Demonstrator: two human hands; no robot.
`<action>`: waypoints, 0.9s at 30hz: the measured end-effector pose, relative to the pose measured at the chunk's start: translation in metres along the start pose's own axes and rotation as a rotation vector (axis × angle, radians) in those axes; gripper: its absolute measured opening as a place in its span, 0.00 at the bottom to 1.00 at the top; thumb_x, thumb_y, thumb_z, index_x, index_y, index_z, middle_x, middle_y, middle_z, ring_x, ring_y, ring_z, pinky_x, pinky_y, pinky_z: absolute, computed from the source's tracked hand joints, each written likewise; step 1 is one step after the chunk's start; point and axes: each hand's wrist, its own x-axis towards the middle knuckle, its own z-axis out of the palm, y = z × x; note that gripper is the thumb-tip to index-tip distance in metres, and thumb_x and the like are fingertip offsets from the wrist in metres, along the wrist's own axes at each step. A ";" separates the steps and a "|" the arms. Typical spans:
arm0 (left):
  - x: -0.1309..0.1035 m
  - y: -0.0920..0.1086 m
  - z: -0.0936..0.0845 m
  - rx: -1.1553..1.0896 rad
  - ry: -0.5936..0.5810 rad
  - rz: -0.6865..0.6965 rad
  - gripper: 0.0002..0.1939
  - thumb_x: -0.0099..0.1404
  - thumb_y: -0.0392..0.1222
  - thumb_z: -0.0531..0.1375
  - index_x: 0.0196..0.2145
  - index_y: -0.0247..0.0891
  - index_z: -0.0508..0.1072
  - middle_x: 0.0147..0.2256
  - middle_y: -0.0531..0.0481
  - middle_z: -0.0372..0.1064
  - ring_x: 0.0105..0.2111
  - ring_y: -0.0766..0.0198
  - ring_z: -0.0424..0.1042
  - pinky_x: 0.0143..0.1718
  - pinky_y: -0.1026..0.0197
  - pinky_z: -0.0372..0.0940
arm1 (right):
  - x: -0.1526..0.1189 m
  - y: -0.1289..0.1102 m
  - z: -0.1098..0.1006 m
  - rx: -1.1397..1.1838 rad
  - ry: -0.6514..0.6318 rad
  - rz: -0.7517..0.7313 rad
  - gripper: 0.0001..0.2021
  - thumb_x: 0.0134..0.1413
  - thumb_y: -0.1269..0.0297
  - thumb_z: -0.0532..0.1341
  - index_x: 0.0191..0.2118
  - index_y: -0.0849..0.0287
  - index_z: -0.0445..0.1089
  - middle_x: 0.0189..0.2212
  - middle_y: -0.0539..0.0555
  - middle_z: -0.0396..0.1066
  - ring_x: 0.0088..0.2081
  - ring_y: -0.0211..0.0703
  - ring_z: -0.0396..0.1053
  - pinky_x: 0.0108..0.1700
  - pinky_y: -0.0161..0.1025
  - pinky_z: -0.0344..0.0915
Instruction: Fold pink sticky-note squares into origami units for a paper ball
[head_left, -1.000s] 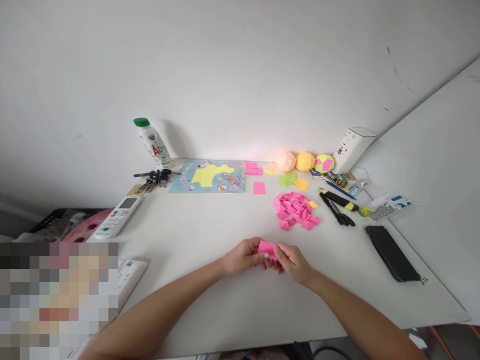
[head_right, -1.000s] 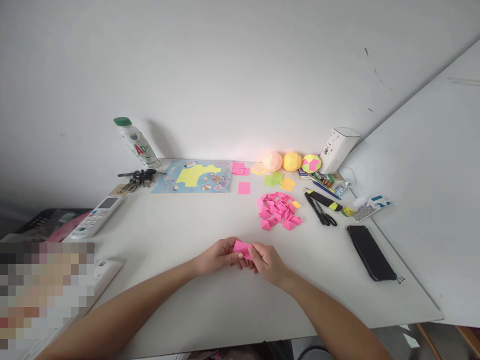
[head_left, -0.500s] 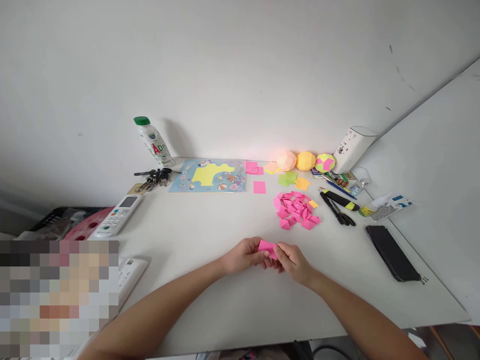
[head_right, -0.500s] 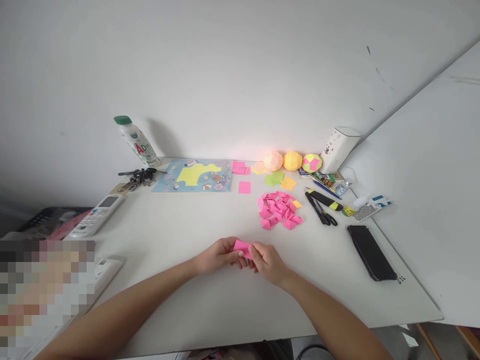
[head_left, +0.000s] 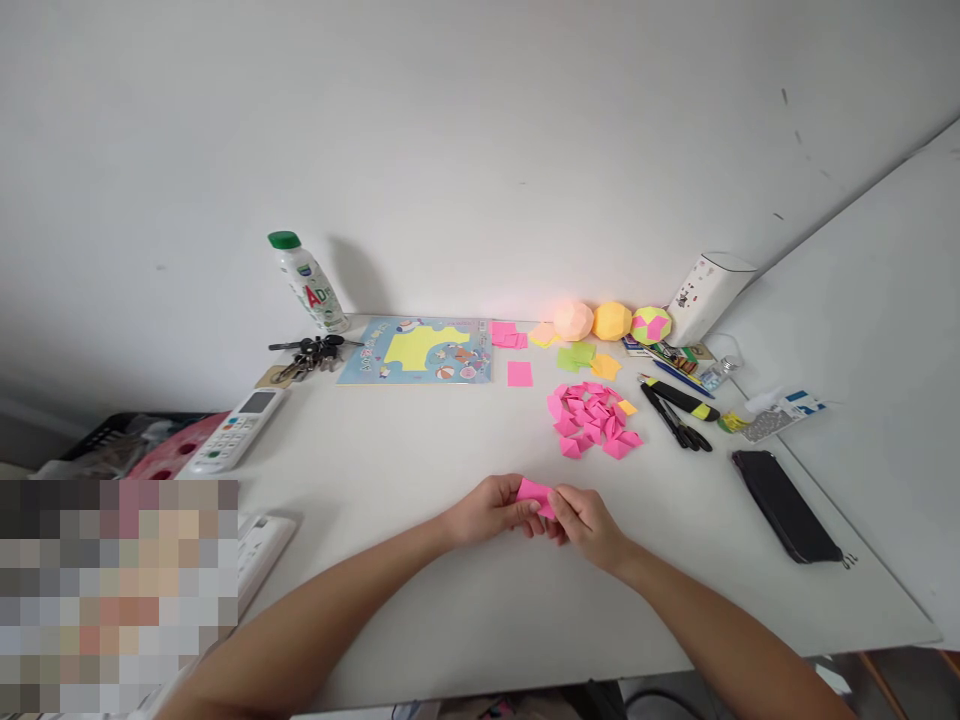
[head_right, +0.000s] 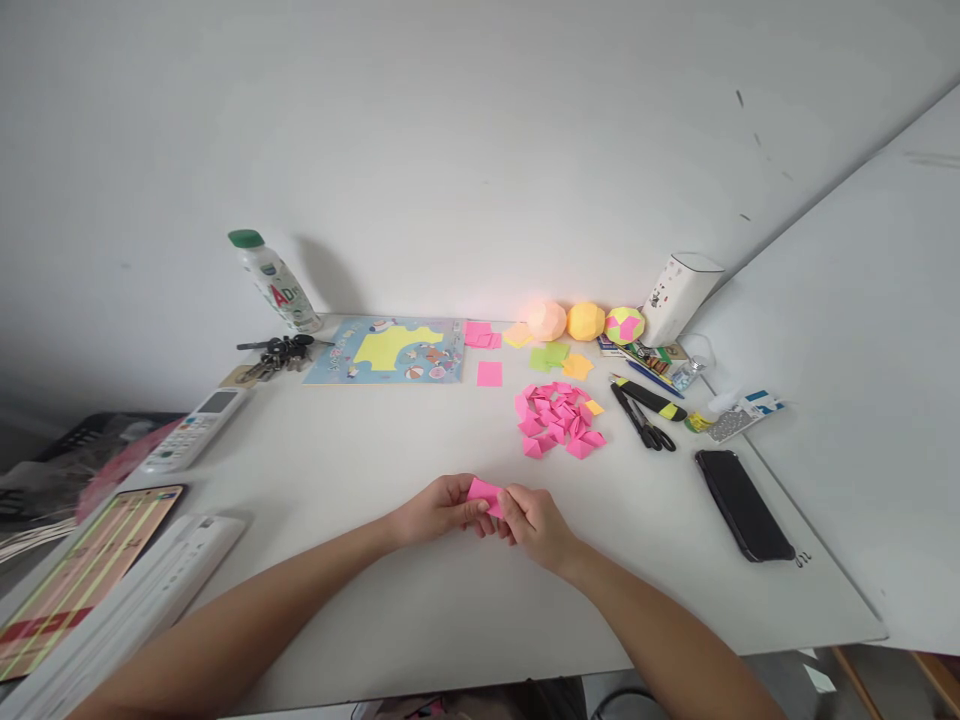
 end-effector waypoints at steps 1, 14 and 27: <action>0.000 0.000 0.000 0.011 0.012 -0.006 0.19 0.62 0.54 0.54 0.37 0.33 0.69 0.34 0.42 0.73 0.34 0.61 0.72 0.34 0.60 0.64 | 0.000 0.000 0.000 -0.006 0.003 -0.004 0.21 0.60 0.49 0.47 0.26 0.60 0.63 0.23 0.51 0.67 0.23 0.37 0.65 0.23 0.33 0.64; 0.003 -0.005 -0.003 0.026 0.155 -0.032 0.19 0.59 0.55 0.55 0.31 0.34 0.68 0.24 0.48 0.71 0.25 0.66 0.70 0.25 0.66 0.60 | 0.000 0.005 -0.001 -0.069 -0.003 -0.064 0.20 0.62 0.52 0.46 0.26 0.59 0.63 0.19 0.50 0.64 0.21 0.36 0.62 0.24 0.33 0.61; 0.003 -0.007 -0.006 0.011 0.106 -0.053 0.17 0.59 0.53 0.56 0.30 0.34 0.67 0.25 0.48 0.72 0.25 0.66 0.71 0.24 0.66 0.59 | 0.000 0.006 -0.001 -0.082 0.000 -0.077 0.20 0.62 0.53 0.46 0.25 0.59 0.62 0.19 0.50 0.64 0.21 0.36 0.62 0.24 0.33 0.62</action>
